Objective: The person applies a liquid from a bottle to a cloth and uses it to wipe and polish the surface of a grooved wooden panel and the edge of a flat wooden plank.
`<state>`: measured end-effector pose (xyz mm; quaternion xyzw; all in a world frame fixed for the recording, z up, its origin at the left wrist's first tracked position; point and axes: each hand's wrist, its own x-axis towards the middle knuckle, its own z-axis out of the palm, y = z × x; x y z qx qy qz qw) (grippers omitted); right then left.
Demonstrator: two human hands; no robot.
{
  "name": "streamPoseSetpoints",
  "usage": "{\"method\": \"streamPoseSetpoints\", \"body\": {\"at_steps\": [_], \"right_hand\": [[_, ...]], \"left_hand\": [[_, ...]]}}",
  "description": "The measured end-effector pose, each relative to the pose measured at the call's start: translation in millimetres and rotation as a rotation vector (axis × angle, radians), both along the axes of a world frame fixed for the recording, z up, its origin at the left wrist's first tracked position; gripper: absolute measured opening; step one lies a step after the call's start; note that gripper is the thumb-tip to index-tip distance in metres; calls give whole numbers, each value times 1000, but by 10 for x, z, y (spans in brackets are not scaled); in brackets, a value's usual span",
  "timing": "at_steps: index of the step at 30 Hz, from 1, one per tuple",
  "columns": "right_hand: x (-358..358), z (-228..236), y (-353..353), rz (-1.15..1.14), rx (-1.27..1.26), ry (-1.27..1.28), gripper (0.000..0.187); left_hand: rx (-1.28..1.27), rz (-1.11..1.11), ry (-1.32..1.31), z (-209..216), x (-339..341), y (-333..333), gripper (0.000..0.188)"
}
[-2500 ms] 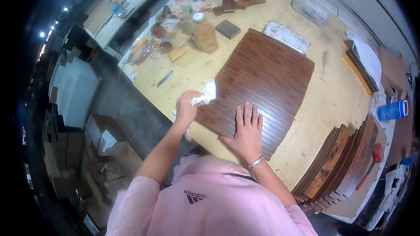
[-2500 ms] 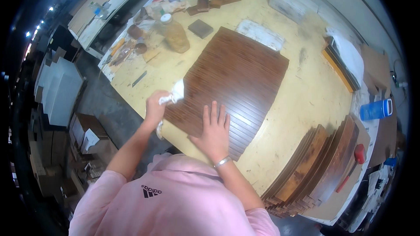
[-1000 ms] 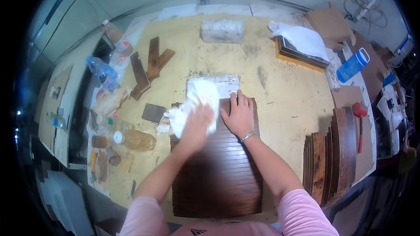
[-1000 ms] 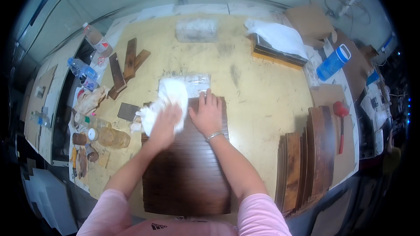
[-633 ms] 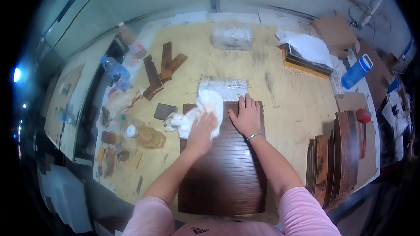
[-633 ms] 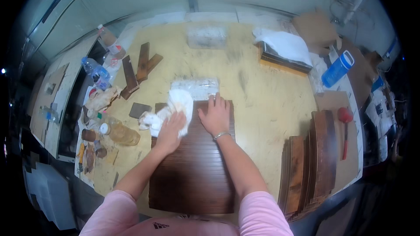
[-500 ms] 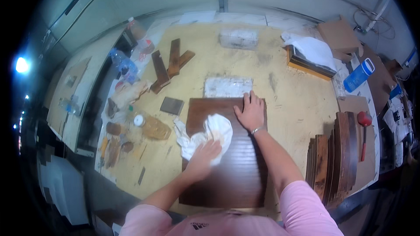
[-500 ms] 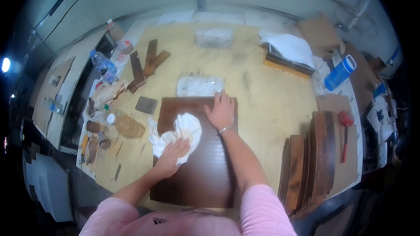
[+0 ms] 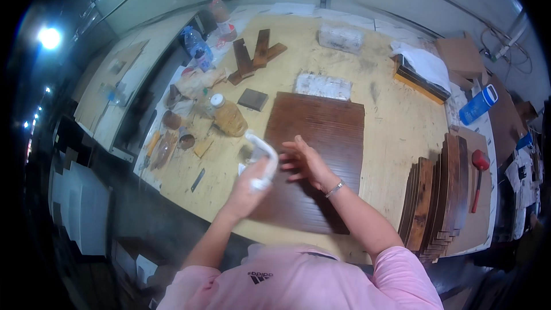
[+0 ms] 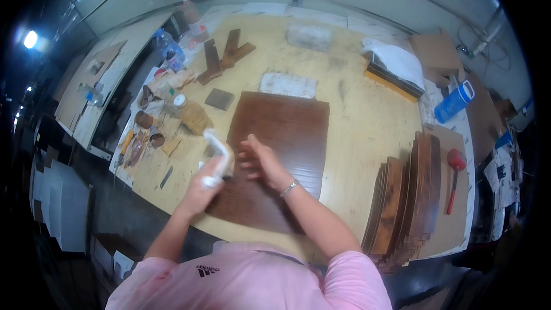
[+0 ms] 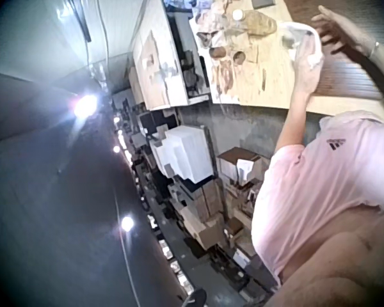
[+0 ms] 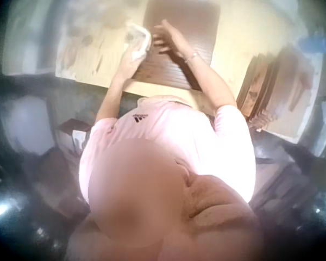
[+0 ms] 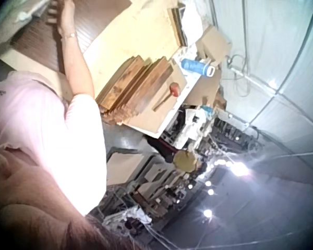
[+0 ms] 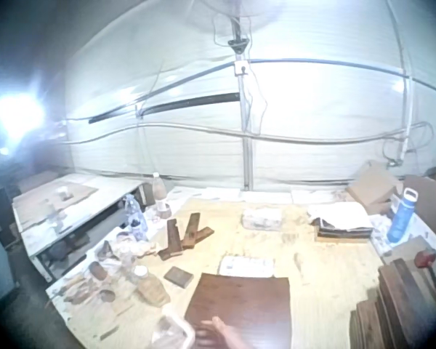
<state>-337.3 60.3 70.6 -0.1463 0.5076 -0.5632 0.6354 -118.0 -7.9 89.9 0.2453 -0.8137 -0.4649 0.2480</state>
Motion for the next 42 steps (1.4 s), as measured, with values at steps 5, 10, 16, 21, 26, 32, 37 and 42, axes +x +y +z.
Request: {"method": "streamPoseSetpoints", "body": {"at_steps": [5, 10, 16, 21, 26, 32, 37, 42], "right_hand": [[297, -254, 208, -35, -297, -483, 55], [432, -268, 453, -17, -340, -489, 44], [546, -253, 713, -49, -373, -385, 23], [531, -121, 839, 15, -372, -92, 11], [536, 44, 780, -104, -455, 125, 12], [620, 311, 682, -32, -487, 96, 12], [735, 353, 550, 22, -487, 68, 12], [919, 378, 281, 38, -532, -17, 16]], "left_hand": [[3, -328, -282, 113, 119, 427, 49], [353, 114, 157, -88, 184, 568, 36], [622, 212, 308, -70, 49, 680, 33], [137, 330, 211, -75, 193, 741, 16], [-324, 423, 148, 136, 371, 734, 17], [-211, 416, 250, 125, 691, 518, 20], [342, 256, 370, 197, 599, 344, 35], [728, 143, 345, 274, 726, -8, 31]]}}
